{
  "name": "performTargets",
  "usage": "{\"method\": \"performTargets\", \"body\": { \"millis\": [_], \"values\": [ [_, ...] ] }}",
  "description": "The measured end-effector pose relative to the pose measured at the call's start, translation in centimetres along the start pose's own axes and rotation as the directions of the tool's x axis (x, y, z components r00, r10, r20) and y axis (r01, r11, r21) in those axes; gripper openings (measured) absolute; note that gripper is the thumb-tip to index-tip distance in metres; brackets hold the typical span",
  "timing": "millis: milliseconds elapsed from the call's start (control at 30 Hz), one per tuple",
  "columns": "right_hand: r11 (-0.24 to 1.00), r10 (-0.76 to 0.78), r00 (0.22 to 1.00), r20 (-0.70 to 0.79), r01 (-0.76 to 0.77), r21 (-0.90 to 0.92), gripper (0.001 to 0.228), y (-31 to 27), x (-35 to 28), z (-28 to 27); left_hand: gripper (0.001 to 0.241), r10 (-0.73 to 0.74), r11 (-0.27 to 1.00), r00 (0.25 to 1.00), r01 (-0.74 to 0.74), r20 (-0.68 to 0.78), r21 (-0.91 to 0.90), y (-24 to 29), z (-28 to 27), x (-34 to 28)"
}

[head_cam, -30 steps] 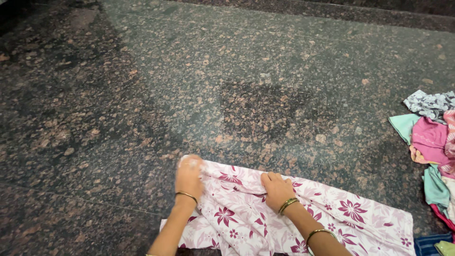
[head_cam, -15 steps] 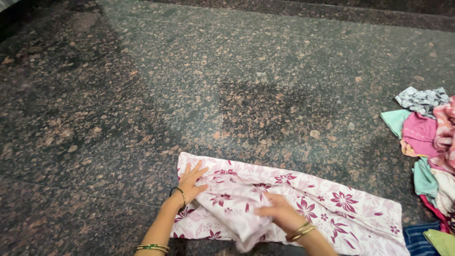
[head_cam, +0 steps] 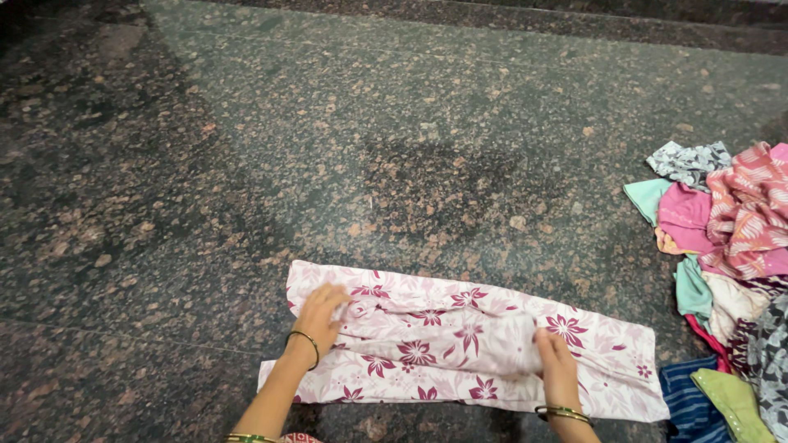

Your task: The person sits on the floor and folds several patterned shirts one by one. They smooth each garment, fold the sleeves and body, and then place the folded items onto a stack on a nearby bed.

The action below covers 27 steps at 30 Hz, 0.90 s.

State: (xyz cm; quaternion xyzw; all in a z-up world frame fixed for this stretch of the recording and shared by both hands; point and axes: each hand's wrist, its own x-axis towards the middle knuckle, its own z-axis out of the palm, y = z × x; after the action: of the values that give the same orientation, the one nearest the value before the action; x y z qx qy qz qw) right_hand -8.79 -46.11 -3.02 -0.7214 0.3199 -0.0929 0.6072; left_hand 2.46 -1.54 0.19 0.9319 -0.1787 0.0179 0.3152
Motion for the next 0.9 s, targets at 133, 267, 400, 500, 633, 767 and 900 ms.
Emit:
{"method": "performTargets", "body": {
  "millis": [133, 267, 400, 500, 633, 767, 900],
  "values": [
    [0.910, 0.400, 0.902, 0.165, -0.412, 0.046, 0.076, -2.8, -0.9, 1.5, 0.045, 0.009, 0.986, 0.999, -0.016, -0.041, -0.169, 0.9, 0.8, -0.4],
    [0.996, -0.016, 0.955, 0.295, -0.011, 0.088, 0.083, -7.4, -3.0, 2.9, 0.035, -0.011, 0.977, 0.996, -0.008, -0.089, -0.213, 1.1, 1.3, -0.5],
    [0.987, -0.138, 0.615, 0.776, 0.020, 0.160, 0.063, -11.4, -8.8, 3.5, 0.025, -0.258, 0.823, 0.961, 0.271, 0.097, -0.499, 0.4, 1.8, 0.1],
    [0.886, -0.455, 0.344, 0.821, 0.085, 0.456, 0.049, -15.4, -10.5, 2.6, 0.031, -0.199, 0.841, 0.968, 0.248, 0.151, -0.481, -0.2, 1.8, 0.4],
    [0.908, -0.418, 0.366, 0.831, 0.199, 0.369, 0.056, -18.1, -11.0, -0.7, 0.044, -0.043, 0.917, 0.964, 0.142, 0.261, -0.373, 0.4, 0.5, 0.4],
    [0.920, -0.122, 0.378, 0.918, 0.389, -0.038, 0.058, -15.2, -9.6, -0.9, 0.064, -0.305, 0.904, 0.814, 0.411, 0.494, -0.120, 3.5, -1.9, 0.0],
    [0.634, -0.334, 0.546, 0.768, 0.733, -0.245, 0.040, -9.9, -5.3, 3.4, 0.049, -0.379, 0.913, 0.859, 0.286, 0.344, 0.293, 6.9, -2.8, -0.7]
  ]
}}
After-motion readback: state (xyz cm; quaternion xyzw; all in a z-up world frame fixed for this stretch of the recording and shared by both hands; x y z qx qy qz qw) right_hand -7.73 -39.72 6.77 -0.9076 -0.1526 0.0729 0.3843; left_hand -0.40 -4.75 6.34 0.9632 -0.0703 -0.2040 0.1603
